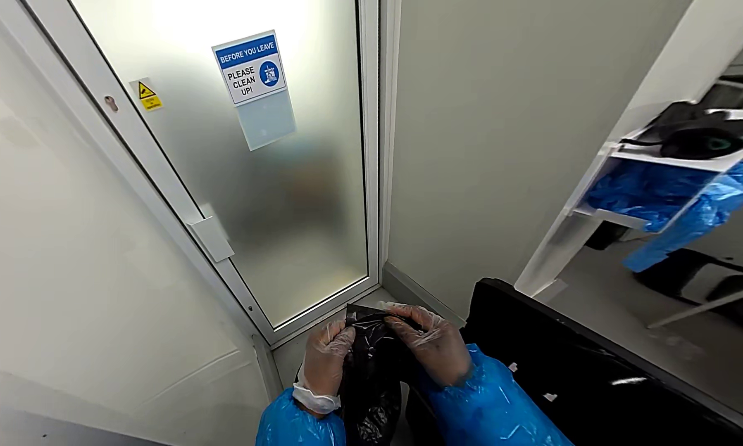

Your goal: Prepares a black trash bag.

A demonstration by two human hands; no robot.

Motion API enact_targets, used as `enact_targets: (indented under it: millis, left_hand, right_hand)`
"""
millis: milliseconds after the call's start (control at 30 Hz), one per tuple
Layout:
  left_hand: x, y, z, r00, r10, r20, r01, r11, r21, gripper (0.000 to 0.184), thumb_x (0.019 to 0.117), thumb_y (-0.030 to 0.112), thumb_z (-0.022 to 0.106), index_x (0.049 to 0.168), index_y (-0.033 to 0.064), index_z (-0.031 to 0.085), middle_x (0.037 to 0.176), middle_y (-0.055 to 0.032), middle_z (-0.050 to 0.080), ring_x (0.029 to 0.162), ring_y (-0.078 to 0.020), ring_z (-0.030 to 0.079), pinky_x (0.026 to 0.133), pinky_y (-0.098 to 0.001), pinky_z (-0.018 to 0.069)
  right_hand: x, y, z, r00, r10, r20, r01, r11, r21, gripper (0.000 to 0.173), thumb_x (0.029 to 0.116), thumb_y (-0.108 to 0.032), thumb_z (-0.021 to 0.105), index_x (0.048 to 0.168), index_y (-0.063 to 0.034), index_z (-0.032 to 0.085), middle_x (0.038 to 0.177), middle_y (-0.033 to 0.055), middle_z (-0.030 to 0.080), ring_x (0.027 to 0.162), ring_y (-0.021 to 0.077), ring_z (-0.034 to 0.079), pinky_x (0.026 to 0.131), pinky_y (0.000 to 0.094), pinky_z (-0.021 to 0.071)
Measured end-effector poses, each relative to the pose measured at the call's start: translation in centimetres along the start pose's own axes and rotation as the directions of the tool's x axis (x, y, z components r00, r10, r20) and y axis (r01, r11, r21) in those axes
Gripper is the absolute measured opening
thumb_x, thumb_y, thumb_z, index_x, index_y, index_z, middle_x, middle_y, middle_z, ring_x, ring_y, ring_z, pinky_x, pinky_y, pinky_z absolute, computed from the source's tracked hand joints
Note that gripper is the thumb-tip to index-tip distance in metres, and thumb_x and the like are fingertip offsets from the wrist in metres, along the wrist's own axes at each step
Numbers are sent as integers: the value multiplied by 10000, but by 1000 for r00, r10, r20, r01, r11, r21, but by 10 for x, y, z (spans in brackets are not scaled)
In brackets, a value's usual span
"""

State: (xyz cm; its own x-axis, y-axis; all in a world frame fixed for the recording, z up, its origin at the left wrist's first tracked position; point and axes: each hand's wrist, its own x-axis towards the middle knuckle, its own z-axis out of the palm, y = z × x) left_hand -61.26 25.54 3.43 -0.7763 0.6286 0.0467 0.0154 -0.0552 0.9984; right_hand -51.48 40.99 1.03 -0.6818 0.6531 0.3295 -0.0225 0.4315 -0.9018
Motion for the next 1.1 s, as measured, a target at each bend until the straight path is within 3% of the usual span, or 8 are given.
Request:
enact_targets:
  millis: [100,233,300,367,433,567,800,1100]
  left_hand:
    - [0,-2,1,998,57,-34,-54,995,87,142,950,-11,591,900,-18,724,817,-2,700,779,11,638,763,-173,530]
    - [0,-5,3,995,76,-68,-69,993,98,116,926,-32,623,957,-47,734,878,-50,736,829,-7,674,812,-182,554]
    - [2,-6,2,996,62,-62,-58,996,60,134,942,-24,602,963,-41,733,872,-39,731,819,-12,674,795,-187,560]
    - [0,-7,2,998,55,-33,-54,998,32,179,960,5,557,985,-32,731,865,-21,715,788,-11,655,742,-190,548]
    - [-4,-6,3,998,57,16,-58,998,38,215,955,20,519,993,-21,727,863,6,698,753,11,617,680,-173,508]
    - [-9,-2,-2,991,20,133,-30,997,75,332,902,26,476,1127,-52,706,1082,-68,710,938,-25,640,813,-214,529]
    - [-12,-4,-7,986,71,150,-89,988,123,391,841,7,441,1127,-47,702,952,-9,685,849,3,612,781,-205,514]
    - [-14,-2,-6,992,34,123,-45,995,86,392,862,-13,464,1178,-71,688,1056,-85,715,928,-38,658,847,-233,545]
  right_hand:
    - [1,3,3,1000,-6,-7,6,998,-55,206,917,-170,704,1085,-79,781,1062,51,767,1013,86,711,924,282,567]
    - [-6,0,7,944,-292,-154,237,924,-300,467,863,-213,753,1255,31,678,1211,248,683,1050,393,690,876,541,578]
    - [-15,-12,12,891,-371,-262,273,899,-343,401,877,-310,706,1132,-1,725,969,137,712,764,212,659,653,348,568]
    - [-29,-26,19,942,-251,-221,195,949,-248,343,899,-320,713,1061,-17,726,790,43,704,638,113,648,577,281,565]
    - [-35,-31,29,992,-49,-116,29,986,-162,349,892,-324,734,1087,-36,706,780,4,701,665,87,662,626,273,572]
    - [-27,-22,35,990,113,-84,-116,993,-31,343,845,-313,774,1061,-60,692,750,-58,646,657,4,608,631,188,528]
    - [-24,-19,35,980,196,-44,-190,975,114,245,820,-257,779,995,-107,697,707,-99,624,627,-31,587,610,153,504]
    - [-22,-19,34,970,241,-2,-238,958,162,203,842,-207,714,1009,-93,694,729,-81,628,643,-14,597,615,169,509]
